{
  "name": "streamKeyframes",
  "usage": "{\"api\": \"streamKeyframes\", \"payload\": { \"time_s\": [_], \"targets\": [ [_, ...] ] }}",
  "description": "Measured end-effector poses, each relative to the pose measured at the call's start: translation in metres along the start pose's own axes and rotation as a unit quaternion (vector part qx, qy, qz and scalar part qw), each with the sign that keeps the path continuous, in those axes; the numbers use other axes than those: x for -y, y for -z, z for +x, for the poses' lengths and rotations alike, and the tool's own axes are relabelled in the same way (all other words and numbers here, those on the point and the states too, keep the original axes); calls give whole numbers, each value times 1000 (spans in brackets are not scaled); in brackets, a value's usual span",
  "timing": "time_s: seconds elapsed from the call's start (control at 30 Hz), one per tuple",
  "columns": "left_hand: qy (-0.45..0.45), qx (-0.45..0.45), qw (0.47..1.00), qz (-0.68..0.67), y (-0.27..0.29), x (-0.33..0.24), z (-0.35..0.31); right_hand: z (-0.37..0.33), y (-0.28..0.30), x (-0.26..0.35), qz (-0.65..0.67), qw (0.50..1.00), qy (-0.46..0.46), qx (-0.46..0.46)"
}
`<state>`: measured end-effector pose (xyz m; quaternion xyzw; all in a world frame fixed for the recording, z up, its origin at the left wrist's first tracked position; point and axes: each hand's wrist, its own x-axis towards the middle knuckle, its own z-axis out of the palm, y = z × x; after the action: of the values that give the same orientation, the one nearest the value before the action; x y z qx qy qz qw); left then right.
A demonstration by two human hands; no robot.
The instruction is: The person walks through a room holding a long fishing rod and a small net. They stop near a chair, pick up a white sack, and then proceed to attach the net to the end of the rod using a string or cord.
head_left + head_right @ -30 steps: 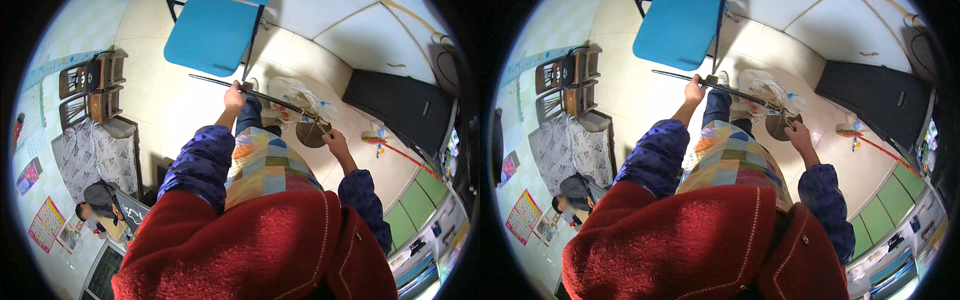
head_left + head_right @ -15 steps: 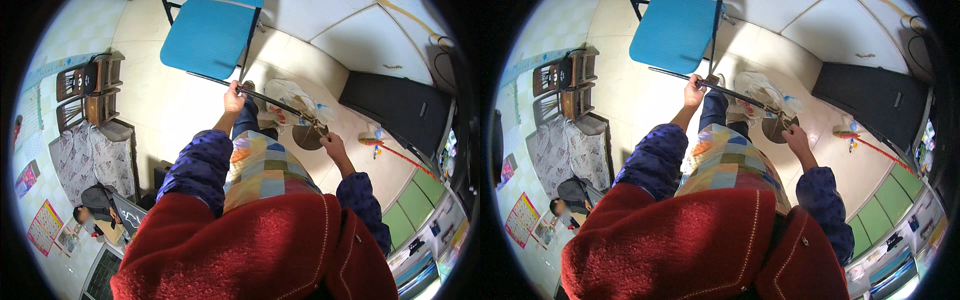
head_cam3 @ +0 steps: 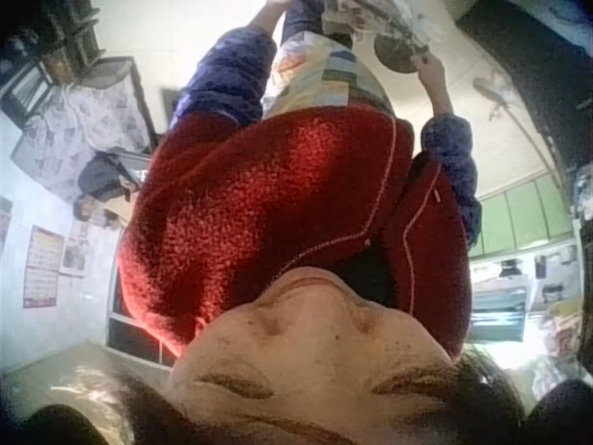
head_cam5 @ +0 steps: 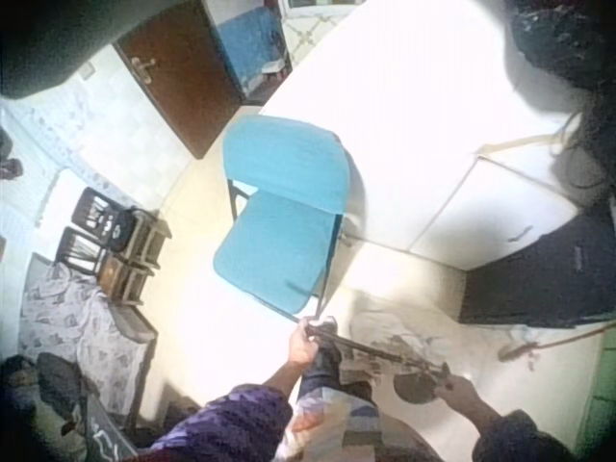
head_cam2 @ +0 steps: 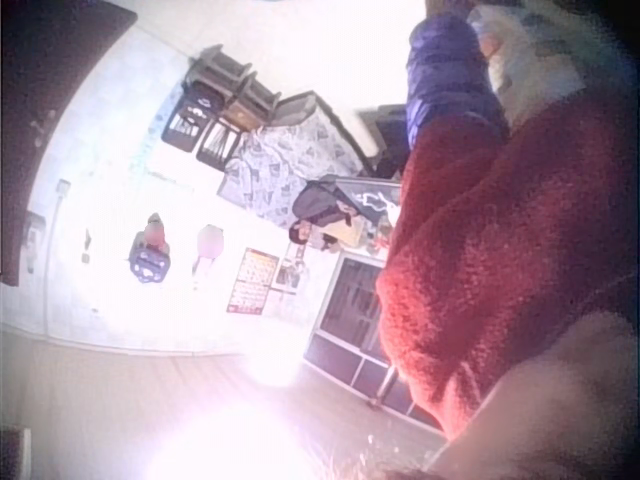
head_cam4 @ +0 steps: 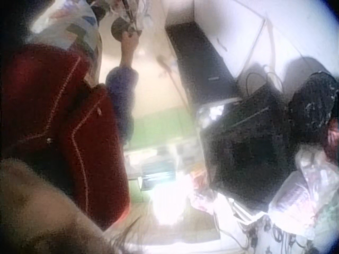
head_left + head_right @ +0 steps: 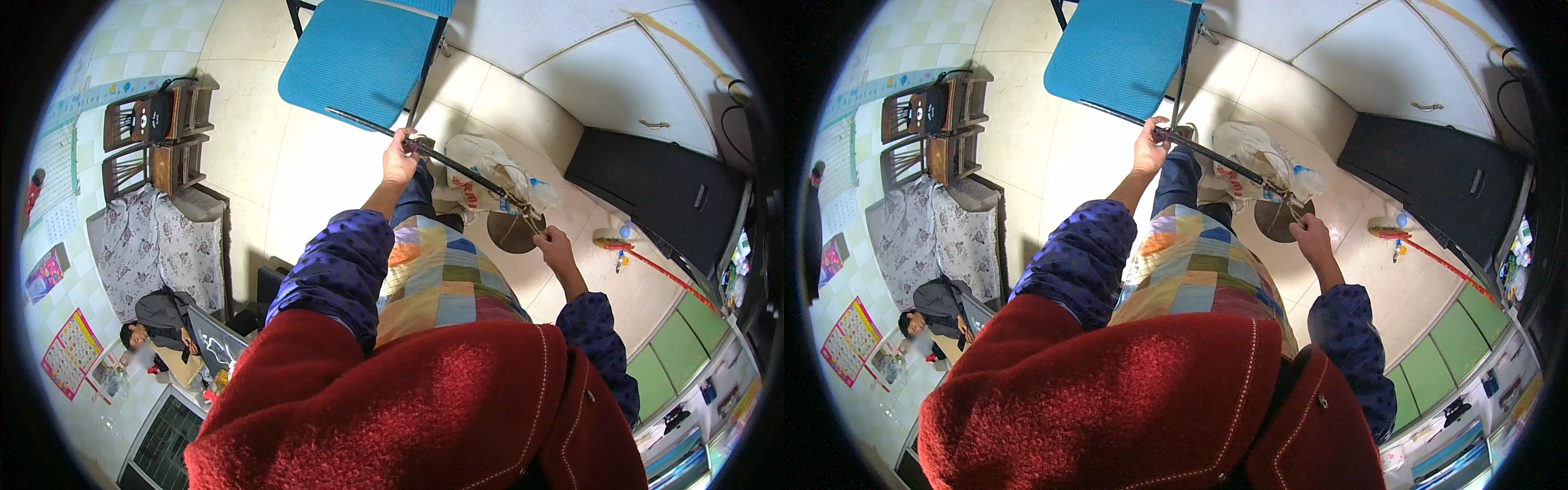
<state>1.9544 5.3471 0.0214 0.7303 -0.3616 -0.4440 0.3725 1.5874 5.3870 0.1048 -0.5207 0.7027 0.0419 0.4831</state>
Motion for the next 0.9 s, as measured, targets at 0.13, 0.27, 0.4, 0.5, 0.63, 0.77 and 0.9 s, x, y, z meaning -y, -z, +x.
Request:
{"api": "streamKeyframes", "payload": {
  "time_s": [0.13, 0.27, 0.4, 0.5, 0.63, 0.77, 0.9],
  "targets": [
    [0, 34, 998, -58, 2, -8, 0, 0, 1, -1, -12, 1000, -17, 9],
    [14, 38, 995, -87, 0, -14, 5, 0, 1, 0, 4, 1000, -11, 11],
    [32, 26, 998, -52, 0, -17, 5, 0, 0, -2, 0, 1000, -7, 6],
    [32, 6, 999, -19, 1, -16, 3, 0, -1, -3, 2, 1000, -6, 7],
    [47, 4, 997, -58, -1, -10, 2, -2, -2, -3, -5, 1000, -23, 8],
    [10, 20, 997, -79, -1, -4, 2, -3, -1, -2, -2, 1000, 10, -1],
    [10, 24, 999, 39, 4, -5, 4, -3, -2, 0, -4, 1000, 22, -4]
  ]
}}
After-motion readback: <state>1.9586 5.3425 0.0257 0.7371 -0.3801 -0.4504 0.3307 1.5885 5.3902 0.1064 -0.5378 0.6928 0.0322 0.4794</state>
